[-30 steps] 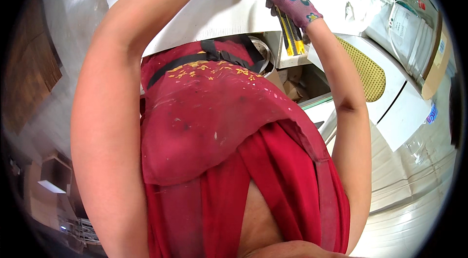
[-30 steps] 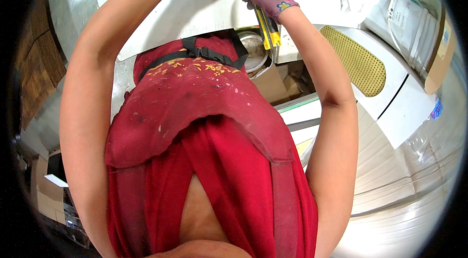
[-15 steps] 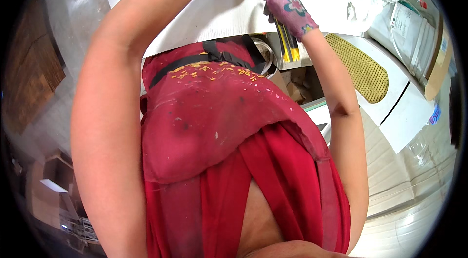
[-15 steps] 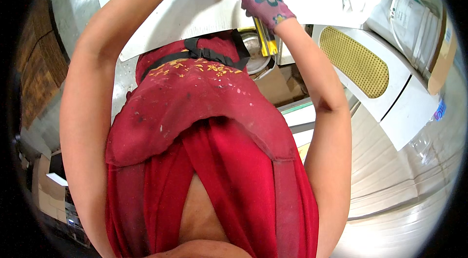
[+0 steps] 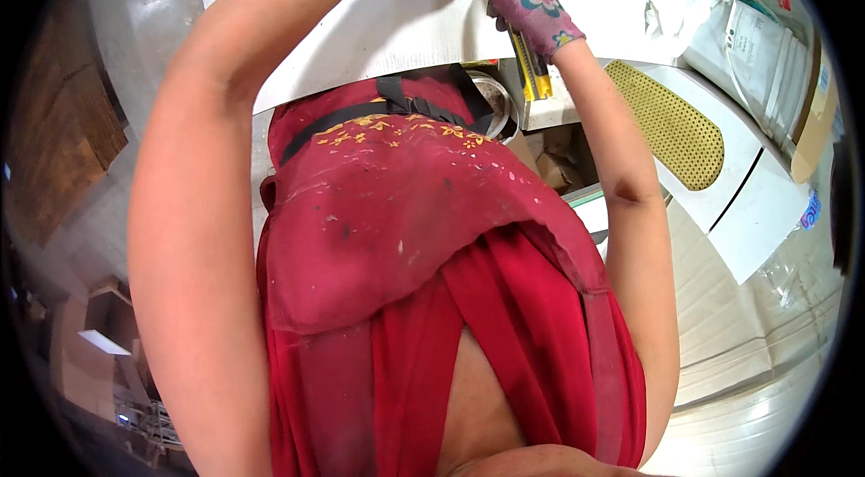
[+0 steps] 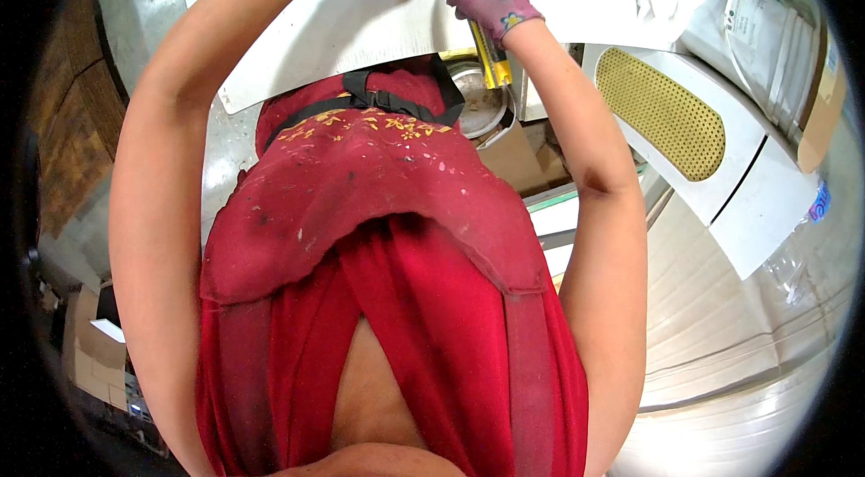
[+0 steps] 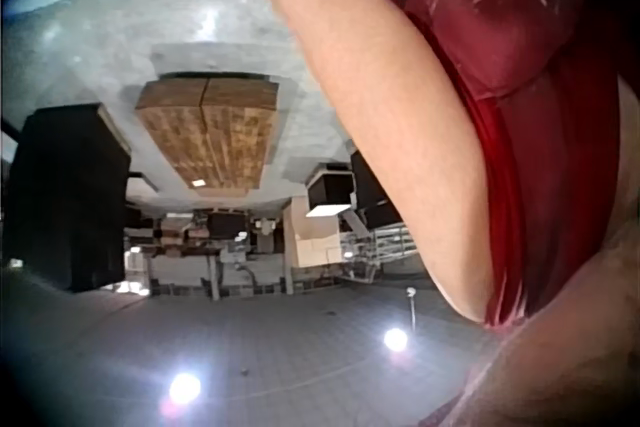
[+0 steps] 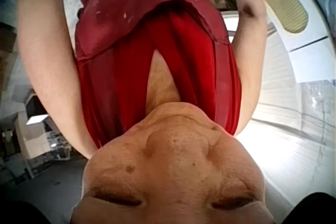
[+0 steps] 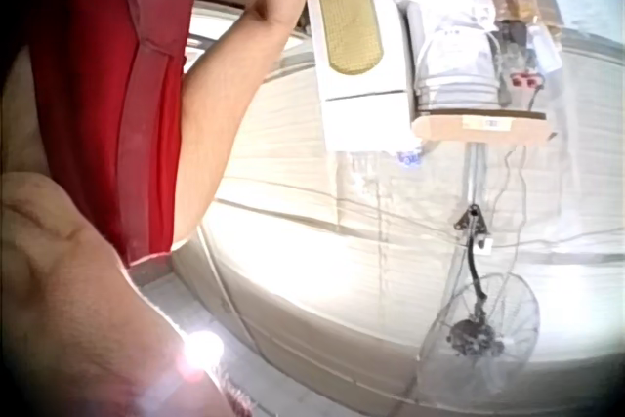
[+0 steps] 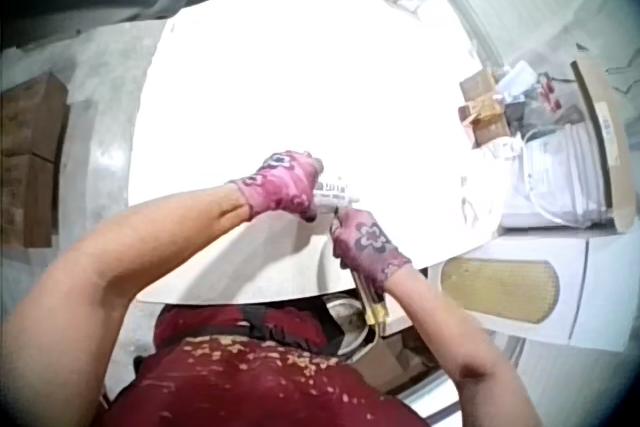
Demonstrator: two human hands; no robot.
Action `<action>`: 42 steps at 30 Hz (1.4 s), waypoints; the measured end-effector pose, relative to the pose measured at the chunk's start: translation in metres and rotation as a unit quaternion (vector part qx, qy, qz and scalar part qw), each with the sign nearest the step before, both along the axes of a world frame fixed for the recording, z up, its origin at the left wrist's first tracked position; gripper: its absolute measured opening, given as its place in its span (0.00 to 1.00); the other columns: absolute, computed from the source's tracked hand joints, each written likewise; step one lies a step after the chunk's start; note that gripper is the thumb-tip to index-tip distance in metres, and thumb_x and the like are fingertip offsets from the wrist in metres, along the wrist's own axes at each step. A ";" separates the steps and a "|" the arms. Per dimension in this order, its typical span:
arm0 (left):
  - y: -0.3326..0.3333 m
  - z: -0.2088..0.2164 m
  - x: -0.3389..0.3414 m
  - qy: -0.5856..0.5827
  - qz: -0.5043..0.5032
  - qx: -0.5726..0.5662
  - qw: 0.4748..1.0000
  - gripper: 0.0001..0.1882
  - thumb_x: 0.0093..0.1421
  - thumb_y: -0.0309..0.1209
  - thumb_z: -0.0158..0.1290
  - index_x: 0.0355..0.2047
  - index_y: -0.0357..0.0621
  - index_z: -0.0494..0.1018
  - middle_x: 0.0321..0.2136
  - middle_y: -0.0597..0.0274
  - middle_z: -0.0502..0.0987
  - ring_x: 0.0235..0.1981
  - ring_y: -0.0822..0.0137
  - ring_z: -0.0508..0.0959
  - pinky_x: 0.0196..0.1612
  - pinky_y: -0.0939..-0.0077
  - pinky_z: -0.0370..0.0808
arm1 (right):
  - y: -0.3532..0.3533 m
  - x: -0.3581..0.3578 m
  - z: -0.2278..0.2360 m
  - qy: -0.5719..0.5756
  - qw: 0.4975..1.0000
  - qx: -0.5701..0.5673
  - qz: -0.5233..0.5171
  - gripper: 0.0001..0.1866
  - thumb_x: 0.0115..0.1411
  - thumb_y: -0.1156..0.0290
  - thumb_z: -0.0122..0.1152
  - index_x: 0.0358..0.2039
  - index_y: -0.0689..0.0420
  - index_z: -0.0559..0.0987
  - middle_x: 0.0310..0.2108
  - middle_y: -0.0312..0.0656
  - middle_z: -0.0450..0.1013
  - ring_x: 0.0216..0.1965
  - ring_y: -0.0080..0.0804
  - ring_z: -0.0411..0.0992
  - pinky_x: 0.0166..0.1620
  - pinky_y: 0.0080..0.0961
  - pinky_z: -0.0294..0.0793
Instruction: The person uses a utility knife to cut the plastic seal on a small white container. After successfully opening the container, the person walks across the workshop floor and places the container on a nearby workbench.
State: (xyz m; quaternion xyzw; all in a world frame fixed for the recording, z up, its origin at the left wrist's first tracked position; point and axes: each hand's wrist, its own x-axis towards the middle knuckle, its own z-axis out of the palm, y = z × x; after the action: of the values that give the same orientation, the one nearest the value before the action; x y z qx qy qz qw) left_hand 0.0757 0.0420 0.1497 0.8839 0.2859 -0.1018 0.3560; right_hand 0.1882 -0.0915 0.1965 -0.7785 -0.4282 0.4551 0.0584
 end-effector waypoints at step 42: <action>-0.002 -0.022 0.009 -0.059 0.012 0.190 0.980 0.20 0.36 0.32 0.61 0.34 0.43 0.77 0.36 0.48 0.78 0.40 0.56 0.79 0.45 0.67 0.75 | 0.031 0.024 0.020 0.065 0.994 -0.093 0.011 0.12 0.54 0.71 0.41 0.31 0.65 0.72 0.20 0.43 0.71 0.17 0.29 0.69 0.21 0.26 0.69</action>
State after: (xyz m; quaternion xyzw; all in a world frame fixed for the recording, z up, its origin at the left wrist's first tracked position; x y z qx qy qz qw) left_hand 0.0846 0.0400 0.1279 0.9363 0.2893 0.0115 0.1988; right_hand 0.2122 -0.0607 0.2167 -0.7446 -0.3878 0.5431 0.0087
